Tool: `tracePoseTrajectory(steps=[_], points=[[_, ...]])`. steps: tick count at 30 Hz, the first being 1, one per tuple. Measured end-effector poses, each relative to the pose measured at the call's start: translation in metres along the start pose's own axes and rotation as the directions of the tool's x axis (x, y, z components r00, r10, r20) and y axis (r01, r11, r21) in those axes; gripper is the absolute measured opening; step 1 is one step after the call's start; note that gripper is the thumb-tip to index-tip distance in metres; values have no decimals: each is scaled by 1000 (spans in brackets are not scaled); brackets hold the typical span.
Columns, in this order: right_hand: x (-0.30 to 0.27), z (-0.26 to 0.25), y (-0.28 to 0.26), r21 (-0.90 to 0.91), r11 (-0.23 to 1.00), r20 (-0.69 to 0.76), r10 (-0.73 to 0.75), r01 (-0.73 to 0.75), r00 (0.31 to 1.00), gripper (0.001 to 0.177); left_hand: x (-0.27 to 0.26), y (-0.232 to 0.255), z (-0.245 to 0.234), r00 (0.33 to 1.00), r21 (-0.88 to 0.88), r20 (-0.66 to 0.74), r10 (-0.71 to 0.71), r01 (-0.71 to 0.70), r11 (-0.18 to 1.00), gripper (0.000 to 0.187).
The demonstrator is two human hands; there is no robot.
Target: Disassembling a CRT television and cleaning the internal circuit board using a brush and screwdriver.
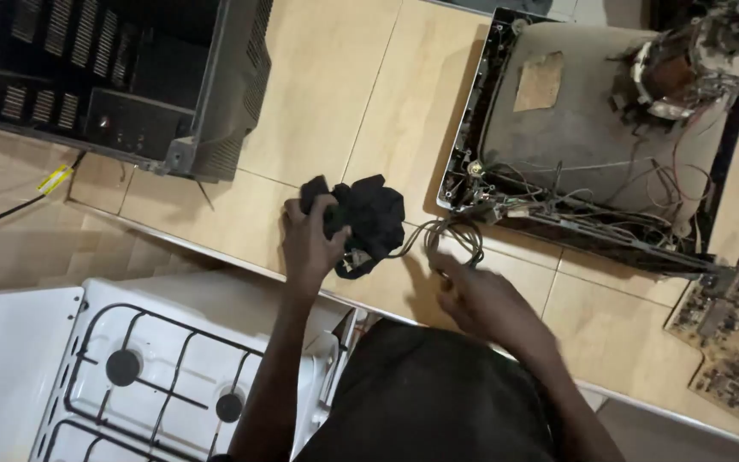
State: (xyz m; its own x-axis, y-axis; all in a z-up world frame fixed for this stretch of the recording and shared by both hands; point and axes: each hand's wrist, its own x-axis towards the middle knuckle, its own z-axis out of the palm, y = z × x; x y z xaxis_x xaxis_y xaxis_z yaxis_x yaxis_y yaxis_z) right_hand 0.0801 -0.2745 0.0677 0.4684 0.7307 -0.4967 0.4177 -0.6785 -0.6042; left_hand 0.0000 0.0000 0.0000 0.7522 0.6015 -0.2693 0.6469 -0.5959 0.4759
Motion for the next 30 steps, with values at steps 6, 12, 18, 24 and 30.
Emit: tracePoseTrajectory(steps=[6, 12, 18, 24, 30], points=[[84, 58, 43, -198, 978, -193, 29, -67, 981, 49, 39, -70, 18, 903, -70, -372, -217, 205, 976, 31], [31, 14, 2, -56, 998, -196, -30, 20, 980, 42, -5, -24, -13, 942, 41, -324, -86, 105, 994, 72], [7, 29, 26, 276, 954, -375, -2, 114, 927, 33, -2, 62, 45, 927, -350, -278, 251, -341, 872, 35], [-19, 45, 64, 233, 971, -619, 112, 46, 778, 17, 18, 147, 61, 933, -297, 245, 264, -187, 936, 39], [-49, 41, 87, 403, 915, -707, 314, -4, 634, 18, 27, 165, 66, 927, -291, 270, 260, -179, 940, 23]])
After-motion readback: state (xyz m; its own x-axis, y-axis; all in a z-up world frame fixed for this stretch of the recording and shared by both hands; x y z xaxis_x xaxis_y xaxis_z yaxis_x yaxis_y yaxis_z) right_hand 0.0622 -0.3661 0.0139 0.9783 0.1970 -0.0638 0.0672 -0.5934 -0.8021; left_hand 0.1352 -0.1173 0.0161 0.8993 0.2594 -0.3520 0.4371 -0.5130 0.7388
